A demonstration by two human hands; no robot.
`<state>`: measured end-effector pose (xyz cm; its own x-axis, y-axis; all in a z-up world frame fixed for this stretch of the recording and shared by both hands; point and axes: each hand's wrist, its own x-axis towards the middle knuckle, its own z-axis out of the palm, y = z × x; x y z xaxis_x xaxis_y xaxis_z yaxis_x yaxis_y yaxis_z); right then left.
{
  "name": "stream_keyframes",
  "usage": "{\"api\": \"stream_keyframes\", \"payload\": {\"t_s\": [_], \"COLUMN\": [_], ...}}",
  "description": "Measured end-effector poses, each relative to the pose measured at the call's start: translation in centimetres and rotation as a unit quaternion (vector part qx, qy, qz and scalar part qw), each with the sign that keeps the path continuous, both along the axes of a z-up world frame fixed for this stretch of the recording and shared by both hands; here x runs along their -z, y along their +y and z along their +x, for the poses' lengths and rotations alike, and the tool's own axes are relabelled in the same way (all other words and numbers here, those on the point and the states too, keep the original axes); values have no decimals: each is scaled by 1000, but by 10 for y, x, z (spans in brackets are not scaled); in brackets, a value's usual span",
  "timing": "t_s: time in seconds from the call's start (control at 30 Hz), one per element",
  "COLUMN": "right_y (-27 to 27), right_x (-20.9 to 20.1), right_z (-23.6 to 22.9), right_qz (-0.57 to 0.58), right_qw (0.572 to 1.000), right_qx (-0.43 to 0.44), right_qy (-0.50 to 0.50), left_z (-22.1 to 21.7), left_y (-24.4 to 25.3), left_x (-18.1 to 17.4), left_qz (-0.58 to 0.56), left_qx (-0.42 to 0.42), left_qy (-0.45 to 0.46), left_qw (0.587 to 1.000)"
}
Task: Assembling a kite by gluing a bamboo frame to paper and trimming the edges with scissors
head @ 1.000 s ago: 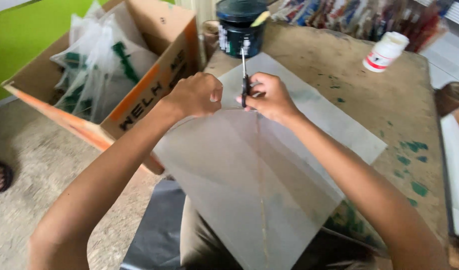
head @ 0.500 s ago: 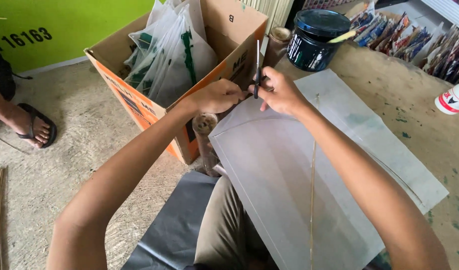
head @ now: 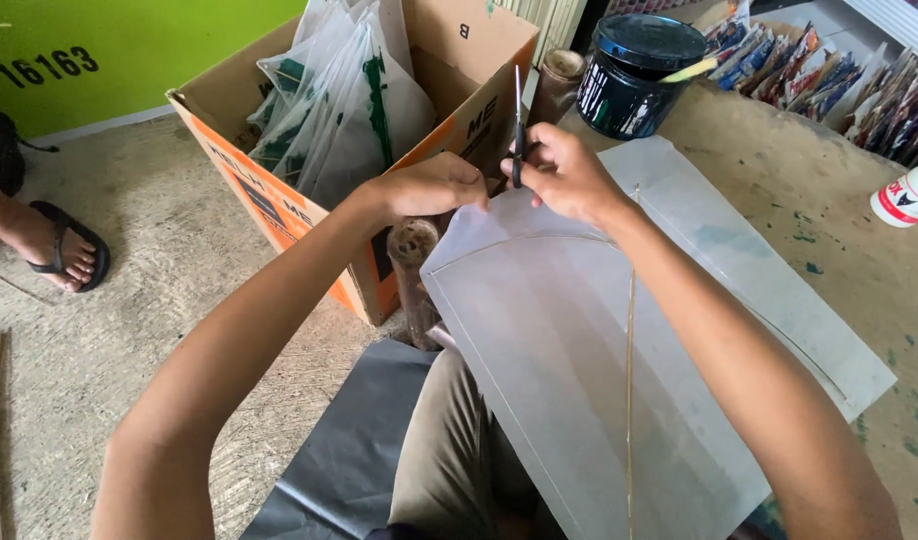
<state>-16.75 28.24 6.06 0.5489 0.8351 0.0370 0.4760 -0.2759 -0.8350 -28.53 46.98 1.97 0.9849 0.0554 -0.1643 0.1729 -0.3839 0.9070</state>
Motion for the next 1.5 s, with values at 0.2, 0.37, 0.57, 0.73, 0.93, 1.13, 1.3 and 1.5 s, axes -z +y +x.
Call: {"api": "stream_keyframes", "payload": {"t_s": [0.2, 0.37, 0.57, 0.73, 0.93, 1.13, 1.3, 1.5], "right_y": [-3, 0, -1, -9, -12, -16, -43, -123], "right_x": [-7, 1, 0, -4, -3, -1, 8, -31], "right_z": [-1, -2, -2, 2, 1, 5, 27, 16], "right_qz": [16, 35, 27, 32, 31, 33, 105, 102], "right_qw": [1000, 999, 999, 999, 999, 997, 992, 984], "right_qx": [4, 9, 17, 30, 36, 47, 73, 130], "right_qy": [-12, 5, -19, -21, -19, -48, -3, 64], "left_z": [-37, -42, -41, -35, -47, -51, -38, 18], "left_y": [-7, 6, 16, 12, 12, 27, 14, -45], "left_x": [-46, -47, -38, -48, -61, -52, -61, -63], "left_qz": [49, 53, 50, 18, 85, 103, 157, 157], "left_qx": [58, 69, 57, 62, 73, 71, 5, 45], "left_qy": [11, 19, -14, -38, -8, 26, 2, -86], "left_qw": [997, 996, 997, 997, 994, 992, 988, 983]}}
